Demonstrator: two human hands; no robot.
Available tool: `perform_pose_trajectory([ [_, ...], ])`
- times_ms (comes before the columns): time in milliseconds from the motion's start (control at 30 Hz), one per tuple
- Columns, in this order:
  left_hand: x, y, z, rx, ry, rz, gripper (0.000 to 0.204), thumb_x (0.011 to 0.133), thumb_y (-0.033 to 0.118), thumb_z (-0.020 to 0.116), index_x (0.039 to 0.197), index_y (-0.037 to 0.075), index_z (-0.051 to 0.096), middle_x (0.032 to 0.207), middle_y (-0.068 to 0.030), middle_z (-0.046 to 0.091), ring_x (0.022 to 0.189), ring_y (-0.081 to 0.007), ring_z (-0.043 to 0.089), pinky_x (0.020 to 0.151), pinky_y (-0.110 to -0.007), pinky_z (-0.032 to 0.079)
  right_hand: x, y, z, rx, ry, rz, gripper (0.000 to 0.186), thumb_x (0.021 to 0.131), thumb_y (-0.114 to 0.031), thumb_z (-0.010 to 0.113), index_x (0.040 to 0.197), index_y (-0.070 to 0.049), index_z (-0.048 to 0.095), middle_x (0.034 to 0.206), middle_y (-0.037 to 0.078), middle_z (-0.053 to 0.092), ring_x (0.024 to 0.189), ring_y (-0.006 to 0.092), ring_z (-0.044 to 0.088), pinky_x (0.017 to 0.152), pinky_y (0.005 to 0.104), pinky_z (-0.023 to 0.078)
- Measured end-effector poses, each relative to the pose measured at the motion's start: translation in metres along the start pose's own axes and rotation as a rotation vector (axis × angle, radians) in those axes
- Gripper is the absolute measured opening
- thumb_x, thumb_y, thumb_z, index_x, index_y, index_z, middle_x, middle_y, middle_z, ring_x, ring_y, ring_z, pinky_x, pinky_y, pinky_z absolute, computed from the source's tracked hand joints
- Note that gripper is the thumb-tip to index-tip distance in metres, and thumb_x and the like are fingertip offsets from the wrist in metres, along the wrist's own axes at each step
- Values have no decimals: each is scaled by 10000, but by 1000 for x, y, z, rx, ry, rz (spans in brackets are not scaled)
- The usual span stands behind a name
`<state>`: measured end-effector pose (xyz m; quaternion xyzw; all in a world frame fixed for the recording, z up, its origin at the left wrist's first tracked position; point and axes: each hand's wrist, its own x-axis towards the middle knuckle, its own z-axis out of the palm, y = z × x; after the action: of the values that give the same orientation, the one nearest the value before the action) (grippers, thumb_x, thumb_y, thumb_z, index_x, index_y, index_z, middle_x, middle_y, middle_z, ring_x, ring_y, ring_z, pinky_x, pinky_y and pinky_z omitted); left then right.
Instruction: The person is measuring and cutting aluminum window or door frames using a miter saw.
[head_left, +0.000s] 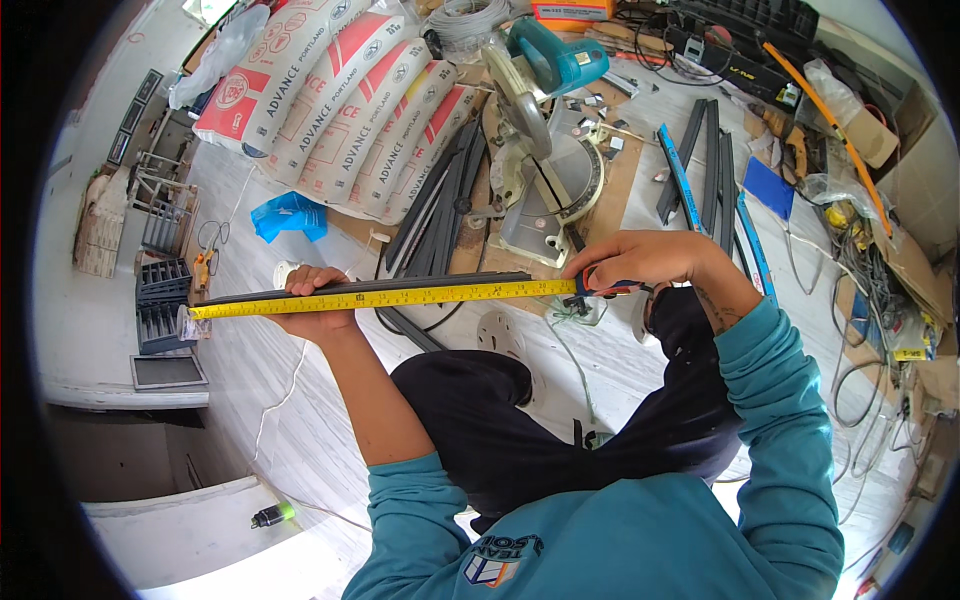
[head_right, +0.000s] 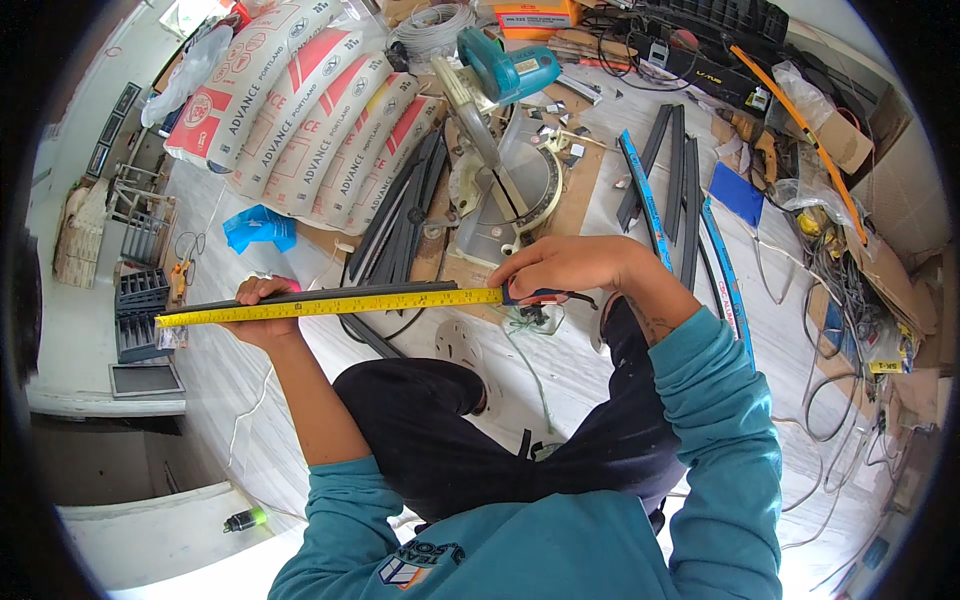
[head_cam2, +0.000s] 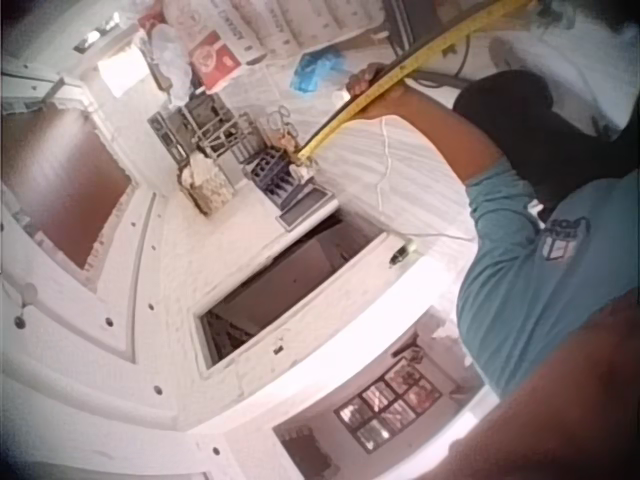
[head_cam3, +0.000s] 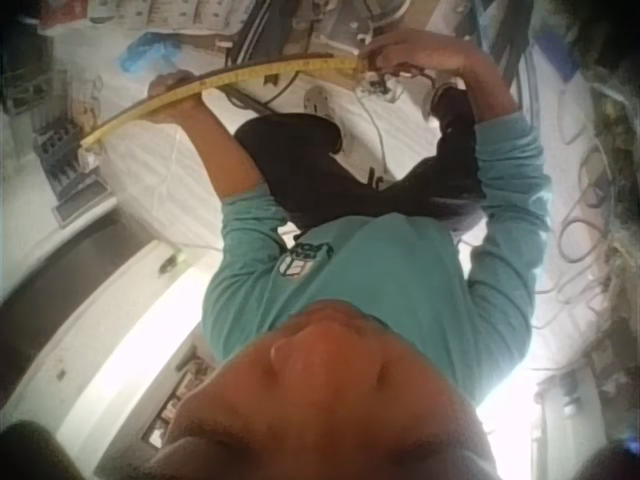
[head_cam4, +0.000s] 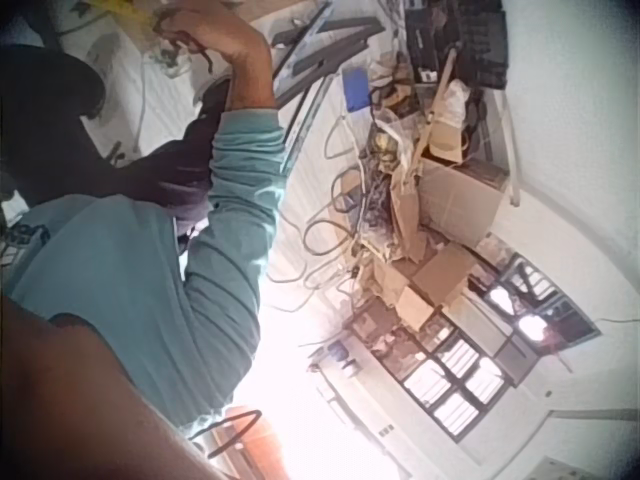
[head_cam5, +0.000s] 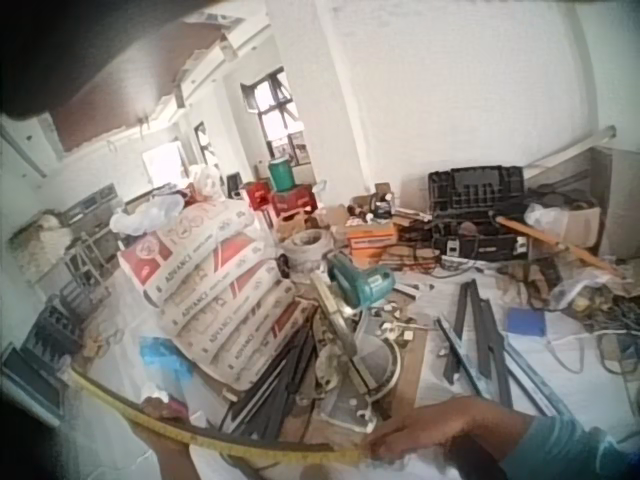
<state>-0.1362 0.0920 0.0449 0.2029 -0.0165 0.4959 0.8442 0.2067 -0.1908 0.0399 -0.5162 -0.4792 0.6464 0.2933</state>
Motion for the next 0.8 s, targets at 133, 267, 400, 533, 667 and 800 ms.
perform_pose_trajectory([
  [133, 0, 1, -2, -13, 2, -4, 416, 643, 440, 814, 650, 116, 554, 607, 37, 557, 580, -100, 587, 675, -284, 498, -1, -1, 0, -7, -1, 7, 482, 911, -278, 542, 1304, 0, 577, 833, -23, 594, 668, 62, 483, 598, 226, 393],
  [267, 0, 2, -3, -15, 7, 0, 406, 642, 431, 812, 651, 115, 557, 610, 32, 558, 581, -106, 586, 662, -287, 495, 0, -2, 1, -6, 3, 0, 481, 911, -279, 543, 1304, -3, 577, 832, -23, 598, 663, 62, 483, 596, 227, 393],
  [400, 0, 3, -6, -10, -8, 5, 494, 715, 585, 736, 664, 121, 574, 631, 21, 594, 584, -112, 597, 656, -288, 506, 0, -3, 2, -2, 6, 0, 481, 912, -280, 547, 1304, -2, 577, 827, -23, 597, 664, 62, 483, 596, 228, 391],
  [533, 1, 2, -7, -10, -25, -2, 502, 713, 594, 736, 666, 118, 582, 631, 18, 598, 586, -111, 601, 661, -289, 513, 0, 0, 0, -14, -4, 11, 481, 914, -279, 547, 1306, -1, 573, 826, -22, 595, 667, 60, 484, 597, 226, 390],
  [667, 2, 0, -6, -1, -24, 0, 505, 716, 594, 736, 667, 116, 582, 631, 17, 598, 592, -113, 605, 670, -290, 517, -2, -2, -1, 22, -12, 36, 467, 906, -228, 563, 1326, -23, 563, 842, -18, 574, 707, 54, 479, 621, 218, 389],
  [800, 2, 0, -7, -12, -55, 6, 521, 724, 606, 727, 687, 106, 583, 645, 14, 599, 603, -116, 608, 664, -300, 518, -3, -5, -2, 27, -17, 26, 457, 911, -226, 561, 1319, -19, 565, 838, -20, 570, 709, 56, 482, 623, 219, 391],
])
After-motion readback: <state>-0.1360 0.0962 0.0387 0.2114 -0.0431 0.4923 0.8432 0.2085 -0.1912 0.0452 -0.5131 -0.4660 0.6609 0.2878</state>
